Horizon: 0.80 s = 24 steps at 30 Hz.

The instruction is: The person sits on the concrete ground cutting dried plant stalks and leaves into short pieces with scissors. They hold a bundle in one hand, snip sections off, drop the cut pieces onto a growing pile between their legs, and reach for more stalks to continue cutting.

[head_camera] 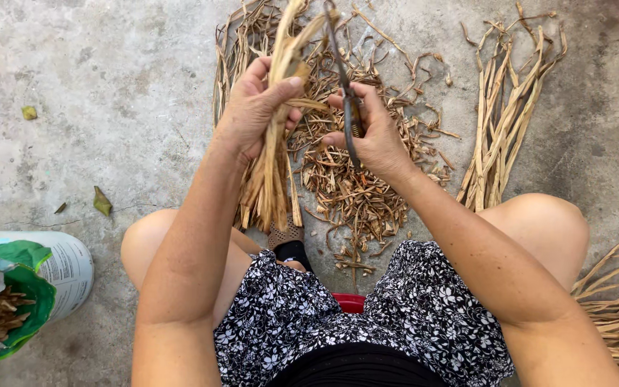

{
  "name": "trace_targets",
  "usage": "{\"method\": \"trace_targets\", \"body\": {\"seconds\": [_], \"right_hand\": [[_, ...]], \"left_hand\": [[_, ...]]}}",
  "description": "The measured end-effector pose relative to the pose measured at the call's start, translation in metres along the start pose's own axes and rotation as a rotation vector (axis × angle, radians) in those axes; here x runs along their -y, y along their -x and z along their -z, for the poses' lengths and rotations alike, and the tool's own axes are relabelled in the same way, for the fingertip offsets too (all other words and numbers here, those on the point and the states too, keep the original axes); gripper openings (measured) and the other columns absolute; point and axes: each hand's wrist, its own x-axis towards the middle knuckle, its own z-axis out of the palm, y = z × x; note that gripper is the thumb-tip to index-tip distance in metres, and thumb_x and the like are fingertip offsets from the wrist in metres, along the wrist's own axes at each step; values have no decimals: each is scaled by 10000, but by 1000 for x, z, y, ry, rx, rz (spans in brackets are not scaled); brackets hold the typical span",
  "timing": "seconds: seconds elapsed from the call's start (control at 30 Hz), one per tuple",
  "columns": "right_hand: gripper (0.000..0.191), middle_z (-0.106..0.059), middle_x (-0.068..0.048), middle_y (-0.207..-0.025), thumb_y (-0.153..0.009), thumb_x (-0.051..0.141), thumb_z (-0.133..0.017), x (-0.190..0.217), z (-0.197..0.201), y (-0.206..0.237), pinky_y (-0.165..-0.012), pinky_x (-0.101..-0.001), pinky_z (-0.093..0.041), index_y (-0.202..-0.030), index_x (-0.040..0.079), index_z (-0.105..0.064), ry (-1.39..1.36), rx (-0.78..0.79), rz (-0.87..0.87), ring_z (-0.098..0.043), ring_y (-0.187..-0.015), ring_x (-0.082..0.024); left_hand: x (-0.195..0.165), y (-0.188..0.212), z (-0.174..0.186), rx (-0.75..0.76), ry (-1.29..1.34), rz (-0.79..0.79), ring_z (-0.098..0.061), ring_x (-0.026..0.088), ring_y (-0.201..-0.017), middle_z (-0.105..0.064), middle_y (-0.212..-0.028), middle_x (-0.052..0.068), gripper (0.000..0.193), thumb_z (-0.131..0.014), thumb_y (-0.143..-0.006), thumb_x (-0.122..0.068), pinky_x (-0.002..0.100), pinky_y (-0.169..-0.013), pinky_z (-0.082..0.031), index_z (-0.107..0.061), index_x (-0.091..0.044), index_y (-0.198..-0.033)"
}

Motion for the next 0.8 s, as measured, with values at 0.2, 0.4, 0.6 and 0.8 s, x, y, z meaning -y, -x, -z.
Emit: {"method": "trace_targets", "body": {"seconds": [0.2, 0.4, 0.6, 0.8], "right_hand": [[446, -746, -61, -928, -906, 169, -833, 6, -5, -12, -664, -236, -505, -1275, 110, -590, 88, -37, -149, -664, -760, -77], [156, -727, -70, -760, -953, 69, -696, 35, 39, -27, -376, -209, -394, -1103, 74, -651, -171, -229, -379, -564, -467, -60], [195, -698, -55, -820, -1000, 76, -692, 45, 96, -22, -455, -228, -416, -1185, 75, -629, -510, -257, -202, -505, -507, -52], [105, -686, -50, -839, -1113, 88, -662, 53, 127, -7, -496, -214, -377, -1208, 84, -618, -741, -180, -97, -464, -516, -53]], "left_hand": [[-5, 4, 1, 56, 155, -7, -712, 121, -735, -679, -977, 71, 434, -756, -930, -35, 239, -610, -600, -499, -31, -1280], [26, -10, 52, -79, 140, 189, -762, 167, -782, -731, -928, 135, 384, -732, -842, 40, 261, -689, -650, -572, 46, -1192], [64, -15, 62, -171, 82, 460, -630, 101, -549, -679, -719, 58, 130, -773, -895, -30, 209, -490, -553, -668, 20, -952], [-1, -4, 56, -69, 306, -67, -589, 88, -588, -668, -797, 47, 188, -809, -920, -89, 210, -533, -532, -668, 1, -1007]]}}
